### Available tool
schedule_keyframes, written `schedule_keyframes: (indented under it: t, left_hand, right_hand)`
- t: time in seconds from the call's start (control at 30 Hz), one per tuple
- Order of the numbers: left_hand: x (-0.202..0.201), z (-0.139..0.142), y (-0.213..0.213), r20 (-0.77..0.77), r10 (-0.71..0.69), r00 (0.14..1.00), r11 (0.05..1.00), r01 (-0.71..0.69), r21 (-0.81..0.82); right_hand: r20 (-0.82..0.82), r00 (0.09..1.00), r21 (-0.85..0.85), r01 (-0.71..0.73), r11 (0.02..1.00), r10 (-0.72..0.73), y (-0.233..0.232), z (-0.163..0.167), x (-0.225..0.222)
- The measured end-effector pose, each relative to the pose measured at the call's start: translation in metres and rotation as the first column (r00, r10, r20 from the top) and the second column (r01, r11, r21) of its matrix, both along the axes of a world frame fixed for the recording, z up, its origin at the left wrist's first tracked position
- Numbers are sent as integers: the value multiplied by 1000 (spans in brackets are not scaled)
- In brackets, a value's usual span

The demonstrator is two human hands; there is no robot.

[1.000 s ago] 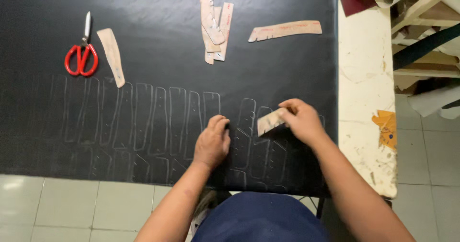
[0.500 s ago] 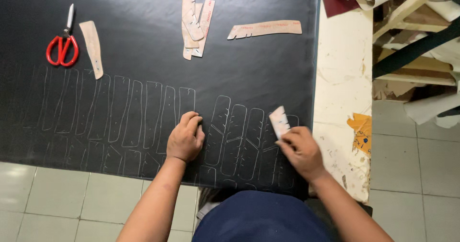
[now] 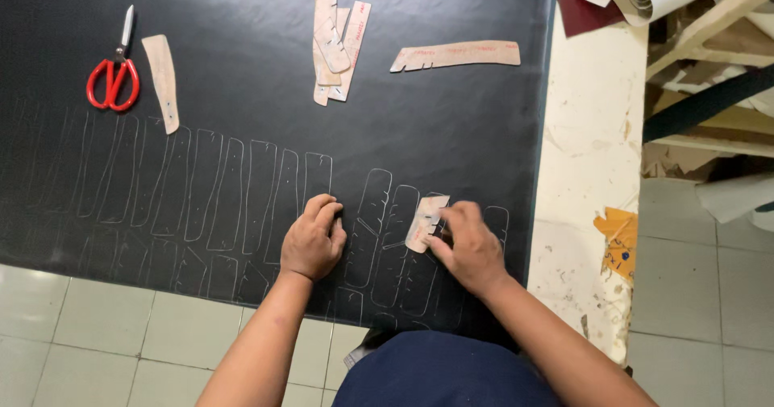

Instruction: The person uses a small template and a pencil to trace outlines on a large sheet of black material. They repeatedly position the template, trace its edges, and move it to adjacent areas to create a series of identical shapes.

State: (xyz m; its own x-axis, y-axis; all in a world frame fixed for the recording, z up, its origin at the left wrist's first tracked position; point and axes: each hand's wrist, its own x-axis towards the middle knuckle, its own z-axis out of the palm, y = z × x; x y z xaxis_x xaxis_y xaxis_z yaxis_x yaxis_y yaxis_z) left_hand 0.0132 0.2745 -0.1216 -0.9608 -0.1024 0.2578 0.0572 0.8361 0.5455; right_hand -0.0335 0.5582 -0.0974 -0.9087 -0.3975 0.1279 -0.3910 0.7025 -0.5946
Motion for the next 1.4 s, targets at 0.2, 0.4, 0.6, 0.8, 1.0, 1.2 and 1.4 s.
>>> schedule_keyframes:
  t: [0.2,0.4,0.6,0.8,1.0,1.2,1.4]
  left_hand:
    - [-3,-2,1,4,-6,1000,1000,6,-8]
    - [-3,-2,2,-15,8,1000,1000,-8,-13]
    - [-5,1,8,-32,53,998,999,-53,14]
    - [-14,2,24,17,155,988,988,-155,2]
    - [-46,2,74,-150,-153,977,986,141,-88]
    - [-93,2,157,-53,-322,945,945,318,-77]
    - [-125,-2,183,69,-303,951,950,307,-57]
  right_hand:
    - [275,957,232,27,972,-92,-9,8,-34]
    - [327,941,181,34,983,-92,-8,8,-54]
    - [418,894,-121,232,965,-162,36,-5,-95]
    - [344,899,-171,344,923,-272,99,-2,-141]
    - [322,858,-48,436,899,-399,115,-7,-133]
    - [153,936,3,319,948,-316,118,-20,-97]
    - [163,941,61,290,955,-296,115,-19,-88]
